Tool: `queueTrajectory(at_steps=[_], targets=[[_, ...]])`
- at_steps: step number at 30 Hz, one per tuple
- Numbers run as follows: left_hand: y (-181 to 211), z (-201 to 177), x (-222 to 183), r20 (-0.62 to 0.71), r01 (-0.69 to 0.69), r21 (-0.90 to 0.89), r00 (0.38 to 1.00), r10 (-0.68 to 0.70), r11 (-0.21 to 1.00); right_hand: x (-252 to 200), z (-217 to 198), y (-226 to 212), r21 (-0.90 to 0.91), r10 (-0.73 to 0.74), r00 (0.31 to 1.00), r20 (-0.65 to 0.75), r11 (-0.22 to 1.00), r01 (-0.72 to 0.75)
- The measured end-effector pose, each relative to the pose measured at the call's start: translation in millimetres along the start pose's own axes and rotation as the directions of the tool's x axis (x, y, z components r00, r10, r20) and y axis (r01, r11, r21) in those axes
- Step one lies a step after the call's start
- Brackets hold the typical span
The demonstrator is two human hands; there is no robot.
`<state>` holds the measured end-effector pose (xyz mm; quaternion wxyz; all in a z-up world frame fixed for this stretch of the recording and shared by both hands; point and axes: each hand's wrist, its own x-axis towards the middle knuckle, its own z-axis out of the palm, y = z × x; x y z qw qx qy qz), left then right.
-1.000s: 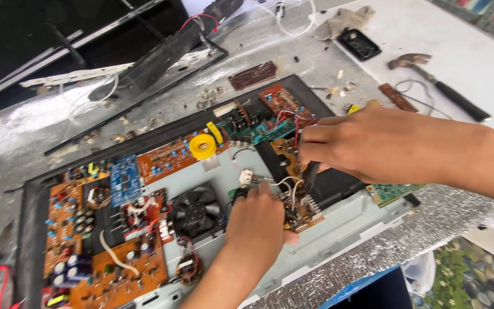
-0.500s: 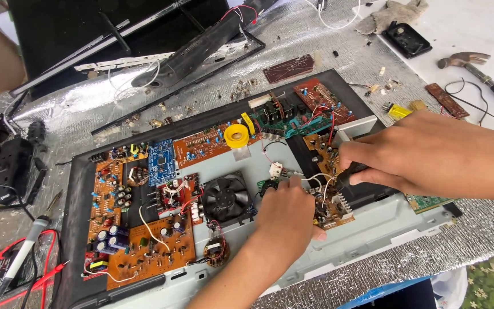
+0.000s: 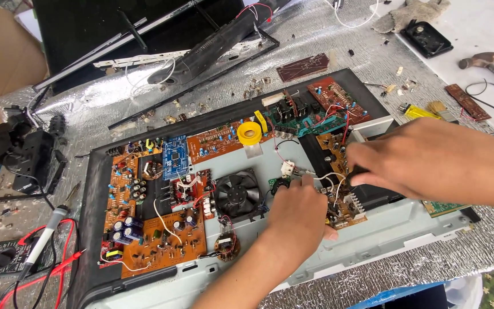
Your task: Disassembling and repairing internal components of a television or monitor using a screwdriver.
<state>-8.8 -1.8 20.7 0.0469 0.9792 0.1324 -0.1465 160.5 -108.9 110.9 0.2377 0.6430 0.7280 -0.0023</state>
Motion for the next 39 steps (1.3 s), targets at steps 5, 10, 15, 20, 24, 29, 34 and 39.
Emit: queueTrajectory(at_steps=[5,10,15,20,24,29,34,39], targets=[[0.1,-4.1,-4.0,0.004,-0.019,0.004,1.000,0.019,1.000,2.0,3.1,14.9,-0.057,0.182,0.983,0.037,0.982,-0.180],[-0.8,2.8,0.1,-0.021,-0.017,-0.007,1.000,0.017,1.000,2.9,12.8,15.2,0.134,0.121,0.992,0.045,0.983,-0.126],[-0.7,-3.1,-3.1,-0.025,-0.025,-0.016,0.999,0.024,1.000,4.1,11.4,12.5,-0.277,0.236,0.971,-0.043,0.931,-0.238],[-1.1,4.7,5.1,0.015,-0.012,-0.009,1.000,0.012,1.000,-4.3,3.3,5.5,0.063,0.153,0.980,0.126,0.985,-0.162],[-1.0,5.6,6.7,0.016,-0.001,-0.012,1.000,0.001,1.000,-4.8,23.1,8.8,0.048,0.060,0.998,0.033,0.997,-0.062],[-1.5,6.1,6.2,0.006,-0.007,-0.016,1.000,0.007,1.000,-1.0,28.2,14.5,-0.205,0.177,0.978,-0.110,0.959,-0.197],[-1.8,4.6,4.3,0.008,-0.010,-0.023,1.000,0.010,1.000,-7.3,23.2,8.6,-0.188,0.202,0.978,-0.047,0.960,-0.207],[-1.8,6.6,3.0,-0.034,-0.012,-0.011,0.999,0.012,1.000,-9.9,27.3,17.4,-0.124,0.168,0.985,0.039,0.979,-0.162]])
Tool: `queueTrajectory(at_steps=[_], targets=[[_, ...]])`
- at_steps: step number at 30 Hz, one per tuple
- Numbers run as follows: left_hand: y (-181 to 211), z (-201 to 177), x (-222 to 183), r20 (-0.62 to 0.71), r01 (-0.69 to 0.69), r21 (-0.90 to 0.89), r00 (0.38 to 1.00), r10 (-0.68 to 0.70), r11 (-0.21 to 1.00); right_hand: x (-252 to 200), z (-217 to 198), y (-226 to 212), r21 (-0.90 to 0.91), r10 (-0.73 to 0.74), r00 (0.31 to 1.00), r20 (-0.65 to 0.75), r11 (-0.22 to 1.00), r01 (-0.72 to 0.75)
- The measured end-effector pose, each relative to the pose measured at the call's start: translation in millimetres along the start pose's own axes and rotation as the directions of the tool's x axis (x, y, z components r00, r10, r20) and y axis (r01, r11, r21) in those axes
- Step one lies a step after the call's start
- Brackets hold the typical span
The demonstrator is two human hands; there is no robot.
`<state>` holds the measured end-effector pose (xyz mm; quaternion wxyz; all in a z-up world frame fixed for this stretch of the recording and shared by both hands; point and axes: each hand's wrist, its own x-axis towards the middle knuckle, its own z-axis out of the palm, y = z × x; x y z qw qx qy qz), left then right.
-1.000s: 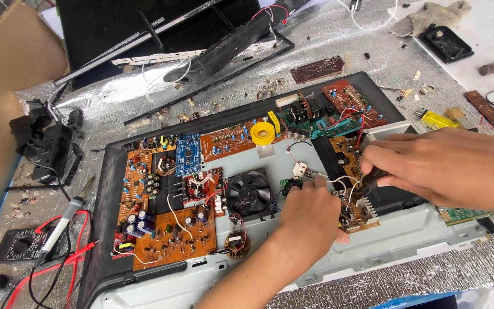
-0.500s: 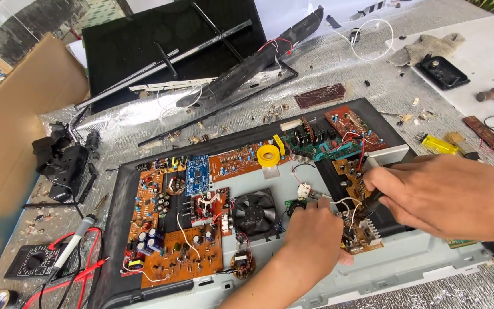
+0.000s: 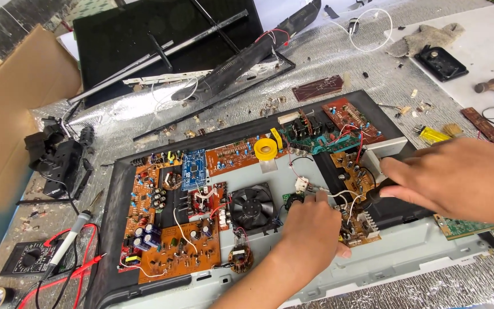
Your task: Disassembling and repairing internal components of a television or monitor using a screwdriver.
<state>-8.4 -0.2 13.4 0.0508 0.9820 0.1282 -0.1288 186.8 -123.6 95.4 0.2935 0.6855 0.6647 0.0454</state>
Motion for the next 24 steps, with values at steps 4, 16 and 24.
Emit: queueTrajectory(at_steps=[4,16,24], targets=[[-0.1,-5.7,-1.2,0.039,-0.007,-0.005,0.999,0.007,1.000,-0.7,-0.6,3.0,-0.110,0.116,0.993,-0.026,0.987,-0.118],[1.0,-1.7,3.8,0.066,0.017,0.012,0.998,-0.018,1.000,-4.6,-20.7,10.5,0.055,-0.039,0.985,-0.165,0.997,0.049],[-0.5,3.3,6.1,0.049,0.015,0.024,0.999,-0.016,1.000,-2.5,-20.5,10.2,0.130,-0.095,0.967,-0.236,0.983,0.128]])
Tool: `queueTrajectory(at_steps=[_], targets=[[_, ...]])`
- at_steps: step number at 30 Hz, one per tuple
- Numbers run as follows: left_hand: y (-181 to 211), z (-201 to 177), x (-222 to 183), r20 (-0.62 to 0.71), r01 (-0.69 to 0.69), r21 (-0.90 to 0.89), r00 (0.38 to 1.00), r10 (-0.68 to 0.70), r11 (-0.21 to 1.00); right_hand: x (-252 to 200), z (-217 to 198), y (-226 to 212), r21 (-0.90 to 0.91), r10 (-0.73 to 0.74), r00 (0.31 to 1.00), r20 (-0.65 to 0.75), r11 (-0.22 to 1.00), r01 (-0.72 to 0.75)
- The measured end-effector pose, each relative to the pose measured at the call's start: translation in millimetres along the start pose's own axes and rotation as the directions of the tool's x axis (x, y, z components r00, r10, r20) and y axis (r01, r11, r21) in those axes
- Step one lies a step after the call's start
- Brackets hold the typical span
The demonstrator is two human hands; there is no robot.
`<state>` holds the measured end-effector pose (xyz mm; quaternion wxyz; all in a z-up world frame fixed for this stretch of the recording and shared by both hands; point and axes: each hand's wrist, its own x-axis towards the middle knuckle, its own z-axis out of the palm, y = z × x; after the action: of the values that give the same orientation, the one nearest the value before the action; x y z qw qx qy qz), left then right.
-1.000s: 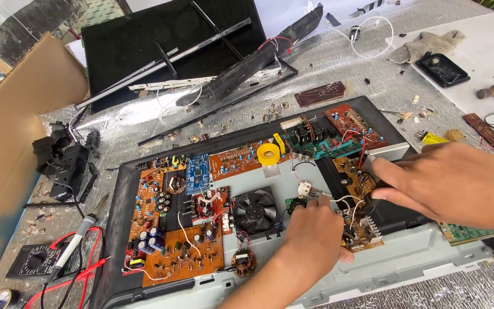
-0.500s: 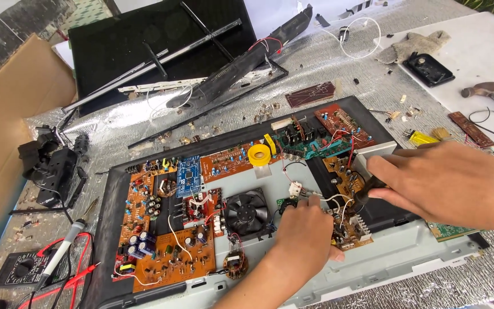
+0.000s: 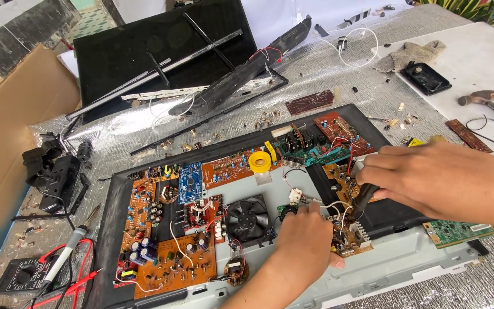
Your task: Disassembling and repairing internal components of a television or monitor using a screwdriver.
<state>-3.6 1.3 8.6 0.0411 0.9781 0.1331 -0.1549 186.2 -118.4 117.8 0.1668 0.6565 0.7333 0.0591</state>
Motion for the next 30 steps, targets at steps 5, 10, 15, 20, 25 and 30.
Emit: queueTrajectory(at_steps=[5,10,15,20,25,30], targets=[[-0.5,-1.9,-0.8,0.009,-0.010,-0.016,1.000,0.010,1.000,0.9,-1.6,-4.3,-0.014,0.077,0.993,0.088,0.997,-0.077],[0.4,-3.2,-2.9,0.001,-0.005,-0.005,1.000,0.005,1.000,1.0,-1.6,2.5,-0.009,0.050,0.993,0.107,0.999,-0.049],[0.1,-1.3,-1.5,-0.014,-0.008,-0.002,1.000,0.008,1.000,-0.4,0.3,0.3,0.018,0.016,1.000,0.023,1.000,-0.017],[0.9,-6.7,-2.1,0.040,0.000,-0.017,0.999,0.000,1.000,3.9,2.0,-9.2,-0.109,0.139,0.978,0.158,0.986,-0.122],[0.6,-4.4,-2.9,0.011,-0.003,-0.010,1.000,0.003,1.000,2.1,-1.0,-1.2,0.024,0.043,0.998,0.041,0.999,-0.044],[0.3,-6.1,-4.5,0.026,-0.011,-0.022,1.000,0.012,1.000,3.1,6.4,-1.4,0.011,0.116,0.977,0.181,0.993,-0.120]])
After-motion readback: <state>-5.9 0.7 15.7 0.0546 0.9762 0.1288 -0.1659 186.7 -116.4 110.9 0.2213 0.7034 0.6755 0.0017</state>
